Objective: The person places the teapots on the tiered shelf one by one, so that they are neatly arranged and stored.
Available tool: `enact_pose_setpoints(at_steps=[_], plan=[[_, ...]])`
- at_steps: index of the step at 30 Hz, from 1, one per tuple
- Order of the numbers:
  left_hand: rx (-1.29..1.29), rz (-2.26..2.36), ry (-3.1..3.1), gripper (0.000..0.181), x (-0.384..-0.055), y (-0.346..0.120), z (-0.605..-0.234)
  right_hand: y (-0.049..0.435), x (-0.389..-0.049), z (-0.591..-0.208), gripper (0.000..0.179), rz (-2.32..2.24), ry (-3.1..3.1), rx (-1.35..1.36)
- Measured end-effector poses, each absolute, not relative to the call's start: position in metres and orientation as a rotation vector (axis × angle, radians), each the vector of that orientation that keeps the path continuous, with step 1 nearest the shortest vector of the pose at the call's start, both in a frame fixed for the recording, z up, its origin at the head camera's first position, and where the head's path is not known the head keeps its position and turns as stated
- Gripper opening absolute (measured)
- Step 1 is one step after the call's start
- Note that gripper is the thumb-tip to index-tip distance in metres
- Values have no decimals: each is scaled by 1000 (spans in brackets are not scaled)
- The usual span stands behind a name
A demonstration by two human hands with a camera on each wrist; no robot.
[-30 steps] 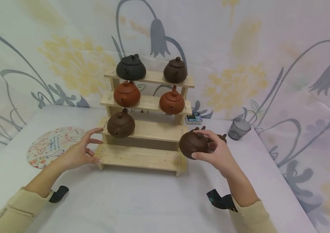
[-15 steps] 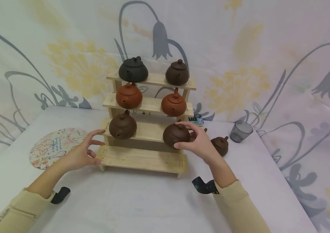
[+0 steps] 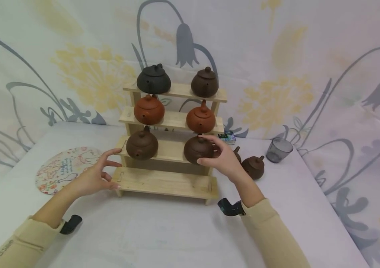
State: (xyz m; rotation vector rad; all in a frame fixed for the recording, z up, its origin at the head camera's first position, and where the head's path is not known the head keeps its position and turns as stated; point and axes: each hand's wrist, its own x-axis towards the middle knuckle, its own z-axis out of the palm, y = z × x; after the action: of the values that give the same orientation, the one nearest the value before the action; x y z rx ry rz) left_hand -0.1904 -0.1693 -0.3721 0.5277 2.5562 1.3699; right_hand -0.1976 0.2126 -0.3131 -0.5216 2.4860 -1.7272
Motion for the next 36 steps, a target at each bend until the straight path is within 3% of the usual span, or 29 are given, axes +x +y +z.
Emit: enact_pose_setpoints(at_steps=[21,36], plan=[[515,1392,2534,101,-191,-170,-373,255,-169,-329,51,-2118,2398,-563],[493,1387,2536,102,-190,-169,-372,296,-157,-352,45,-2049,2613,-298]])
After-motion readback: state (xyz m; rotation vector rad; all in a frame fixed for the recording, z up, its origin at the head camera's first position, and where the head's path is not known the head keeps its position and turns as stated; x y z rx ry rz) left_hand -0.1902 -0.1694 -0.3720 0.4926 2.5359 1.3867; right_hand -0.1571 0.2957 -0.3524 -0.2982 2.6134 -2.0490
